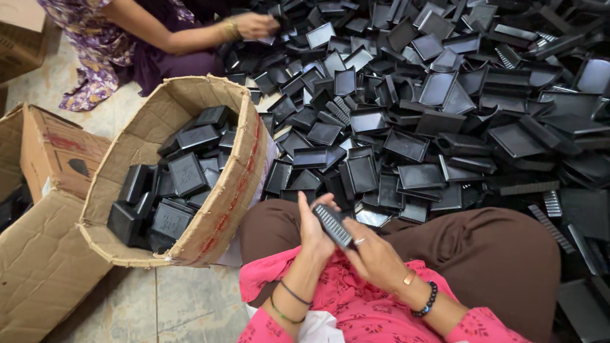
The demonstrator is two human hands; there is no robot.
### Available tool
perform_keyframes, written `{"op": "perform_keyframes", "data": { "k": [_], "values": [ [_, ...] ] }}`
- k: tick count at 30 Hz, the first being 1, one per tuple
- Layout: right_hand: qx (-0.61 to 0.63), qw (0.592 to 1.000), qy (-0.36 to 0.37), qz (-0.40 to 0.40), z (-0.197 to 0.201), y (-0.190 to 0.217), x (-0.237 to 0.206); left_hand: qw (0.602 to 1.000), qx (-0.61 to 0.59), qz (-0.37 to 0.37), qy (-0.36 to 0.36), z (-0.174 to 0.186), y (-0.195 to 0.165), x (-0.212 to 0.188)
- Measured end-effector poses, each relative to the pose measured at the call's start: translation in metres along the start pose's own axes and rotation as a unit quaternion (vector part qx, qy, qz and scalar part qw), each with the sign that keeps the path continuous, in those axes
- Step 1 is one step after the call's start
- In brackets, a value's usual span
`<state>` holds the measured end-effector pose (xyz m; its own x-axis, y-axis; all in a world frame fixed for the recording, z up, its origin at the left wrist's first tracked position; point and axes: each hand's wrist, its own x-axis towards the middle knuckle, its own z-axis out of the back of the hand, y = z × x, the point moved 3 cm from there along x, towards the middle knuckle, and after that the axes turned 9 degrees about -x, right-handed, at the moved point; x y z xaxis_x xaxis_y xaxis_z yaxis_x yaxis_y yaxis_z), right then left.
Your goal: The person sits on the floor among a large pile of black plastic boxes, picks them up one at a time, turns them over in their hands, and places selected ones into a cardboard basket beside them. Other people nearby sort the same pile at the same time.
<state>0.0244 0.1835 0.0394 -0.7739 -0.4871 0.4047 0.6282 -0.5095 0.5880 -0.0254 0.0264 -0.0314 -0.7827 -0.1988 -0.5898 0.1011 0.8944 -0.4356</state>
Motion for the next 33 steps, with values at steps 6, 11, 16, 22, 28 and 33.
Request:
{"op": "perform_keyframes", "data": {
  "k": [6, 11, 16, 22, 28, 33],
  "values": [
    [0.221, 0.966, 0.086, -0.099, 0.003, -0.010, 0.022, 0.650, 0.465, -0.580, 0.157, -0.003, -0.091, -0.059],
    [0.080, 0.960, -0.012, -0.267, -0.014, -0.102, 0.089, 0.478, 0.400, -0.780, -0.061, -0.008, -0.249, -0.101],
    [-0.172, 0.978, -0.107, -0.053, -0.053, -0.130, 0.142, 0.276, 0.589, -0.742, -0.164, -0.038, -0.228, -0.093],
    [-0.123, 0.969, -0.155, -0.146, -0.007, -0.127, 0.127, 0.736, 0.440, -0.500, 0.121, -0.013, -0.117, -0.041],
    [0.198, 0.973, -0.037, -0.111, 0.017, -0.056, 0.087, 0.938, 0.073, 0.132, 0.312, -0.028, -0.031, -0.012],
    [0.102, 0.991, -0.031, -0.084, -0.010, -0.088, 0.062, 0.900, -0.174, 0.181, 0.357, -0.027, -0.035, -0.020]
  ]
}}
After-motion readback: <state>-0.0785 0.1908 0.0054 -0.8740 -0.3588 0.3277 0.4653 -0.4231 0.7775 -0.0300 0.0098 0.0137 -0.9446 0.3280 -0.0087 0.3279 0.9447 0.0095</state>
